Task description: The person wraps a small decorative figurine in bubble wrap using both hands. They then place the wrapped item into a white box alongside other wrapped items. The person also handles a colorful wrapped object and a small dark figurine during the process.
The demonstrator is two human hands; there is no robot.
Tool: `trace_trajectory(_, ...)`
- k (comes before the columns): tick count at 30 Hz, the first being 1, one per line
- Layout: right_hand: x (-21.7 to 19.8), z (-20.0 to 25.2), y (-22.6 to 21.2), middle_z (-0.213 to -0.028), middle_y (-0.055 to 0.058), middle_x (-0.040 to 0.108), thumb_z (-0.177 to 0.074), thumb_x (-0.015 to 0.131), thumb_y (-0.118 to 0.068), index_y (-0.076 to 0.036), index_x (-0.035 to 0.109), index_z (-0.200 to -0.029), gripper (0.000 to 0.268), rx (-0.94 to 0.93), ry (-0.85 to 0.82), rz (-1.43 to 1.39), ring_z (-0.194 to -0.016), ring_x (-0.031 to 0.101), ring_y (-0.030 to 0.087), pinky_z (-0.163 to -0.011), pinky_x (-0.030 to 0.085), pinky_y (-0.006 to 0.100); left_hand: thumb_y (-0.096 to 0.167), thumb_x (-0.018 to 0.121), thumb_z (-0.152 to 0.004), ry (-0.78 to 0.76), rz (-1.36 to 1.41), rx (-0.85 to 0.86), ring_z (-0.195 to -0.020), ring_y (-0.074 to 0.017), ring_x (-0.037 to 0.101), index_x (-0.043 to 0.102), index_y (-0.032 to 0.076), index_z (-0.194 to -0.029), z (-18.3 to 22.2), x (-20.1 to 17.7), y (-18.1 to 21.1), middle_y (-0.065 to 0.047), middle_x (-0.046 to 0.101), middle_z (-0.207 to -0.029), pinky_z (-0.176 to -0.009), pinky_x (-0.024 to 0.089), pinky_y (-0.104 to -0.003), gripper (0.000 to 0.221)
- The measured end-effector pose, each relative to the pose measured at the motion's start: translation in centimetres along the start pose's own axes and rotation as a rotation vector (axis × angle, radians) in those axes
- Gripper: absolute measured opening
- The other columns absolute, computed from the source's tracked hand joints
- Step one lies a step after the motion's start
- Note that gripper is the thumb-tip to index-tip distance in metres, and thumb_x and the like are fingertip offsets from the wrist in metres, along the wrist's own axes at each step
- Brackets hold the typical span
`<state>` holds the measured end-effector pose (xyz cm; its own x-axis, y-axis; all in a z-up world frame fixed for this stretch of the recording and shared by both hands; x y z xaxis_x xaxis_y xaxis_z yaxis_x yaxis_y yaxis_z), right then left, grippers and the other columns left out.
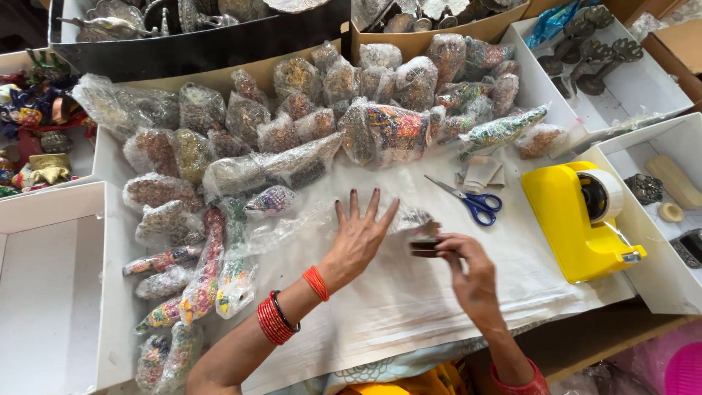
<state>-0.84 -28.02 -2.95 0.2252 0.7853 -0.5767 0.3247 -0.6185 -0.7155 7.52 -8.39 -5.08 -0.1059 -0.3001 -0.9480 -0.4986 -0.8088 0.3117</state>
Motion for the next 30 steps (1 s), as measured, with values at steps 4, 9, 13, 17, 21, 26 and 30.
trace_trajectory(4, -4.0, 0.4, -1.2, -0.125, 0.011, 0.066, -0.096, 0.063, 0.009, -0.003, 0.062, -0.108, 0.017, 0.134, 0.222, -0.083, -0.112, 0.066, 0.019, -0.09, 0.059, 0.031, 0.0, 0.057, -0.089, -0.1, -0.109, 0.101, -0.14, -0.067, 0.014, 0.019, 0.029, -0.161, 0.7, 3.8, 0.7, -0.028, 0.012, -0.164, -0.108, 0.009, -0.084, 0.087)
trace_trajectory(9, -3.1, -1.4, -1.8, -0.125, 0.012, 0.065, -0.096, 0.063, 0.012, -0.002, 0.06, -0.107, 0.018, 0.03, 0.277, -0.088, -0.114, 0.065, 0.021, -0.094, 0.055, 0.032, 0.011, 0.058, -0.09, -0.142, -0.144, 0.145, -0.141, -0.0665, 0.013, 0.027, 0.026, -0.158, 1.6, 1.6, 2.7, -0.025, 0.014, -0.164, -0.105, 0.008, -0.085, 0.076)
trace_trajectory(13, 0.9, -2.8, -1.8, -0.121, 0.011, 0.068, -0.091, 0.065, 0.011, -0.002, 0.062, -0.104, 0.018, 0.015, 0.148, -0.183, -0.112, 0.066, 0.022, -0.092, 0.057, 0.032, 0.021, 0.067, -0.083, -0.133, 0.051, 0.111, -0.146, -0.0577, 0.016, 0.041, 0.0, -0.148, 2.8, -0.5, 3.6, -0.026, 0.024, -0.162, -0.112, 0.009, -0.078, 0.074)
trace_trajectory(17, 3.3, -2.9, -1.1, -0.119, 0.011, 0.069, -0.09, 0.066, 0.01, -0.002, 0.063, -0.102, 0.017, 0.049, 0.082, -0.17, -0.109, 0.068, 0.023, -0.09, 0.059, 0.033, 0.029, 0.072, -0.084, 0.147, 0.106, 0.216, -0.143, -0.0535, 0.028, 0.053, -0.013, -0.133, 5.2, 0.1, 4.1, -0.031, 0.04, -0.148, -0.114, 0.017, -0.073, 0.067)
trace_trajectory(21, 4.7, -2.7, -0.6, -0.119, 0.01, 0.069, -0.088, 0.067, 0.009, -0.003, 0.064, -0.101, 0.018, 0.013, 0.038, -0.091, -0.11, 0.067, 0.025, -0.09, 0.058, 0.034, 0.026, 0.074, -0.085, 0.329, 0.068, 0.272, -0.13, -0.038, 0.049, 0.066, -0.007, -0.12, 7.8, -1.5, 4.3, -0.023, 0.057, -0.135, -0.109, 0.034, -0.059, 0.049)
trace_trajectory(26, 6.0, -2.4, -1.7, -0.119, 0.009, 0.069, -0.085, 0.072, 0.004, -0.004, 0.066, -0.101, 0.019, -0.092, 0.026, 0.088, -0.112, 0.064, 0.028, -0.093, 0.055, 0.038, 0.015, 0.072, -0.088, 0.328, 0.163, 0.259, -0.111, -0.0314, 0.059, 0.071, 0.0, -0.108, 9.5, -2.3, 2.9, -0.015, 0.066, -0.116, -0.1, 0.042, -0.048, 0.025)
trace_trajectory(30, 6.7, -2.4, -2.3, -0.118, 0.007, 0.07, -0.085, 0.075, -0.002, -0.005, 0.068, -0.1, 0.017, -0.079, -0.026, 0.179, -0.108, 0.065, 0.027, -0.087, 0.056, 0.039, 0.008, 0.07, -0.088, 0.312, 0.301, 0.187, -0.103, -0.0292, 0.062, 0.069, -0.001, -0.108, 10.0, -2.5, 1.4, -0.015, 0.067, -0.114, -0.091, 0.047, -0.042, 0.022)
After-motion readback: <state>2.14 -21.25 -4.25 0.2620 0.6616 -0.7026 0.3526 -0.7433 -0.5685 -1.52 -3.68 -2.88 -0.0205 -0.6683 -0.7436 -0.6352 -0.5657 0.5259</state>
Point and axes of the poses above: each hand's wrist, its own z-axis away from the middle knuckle, its own x-axis out of the palm, y = z × x, the point moved 6 cm from there along -z, towards the middle knuckle
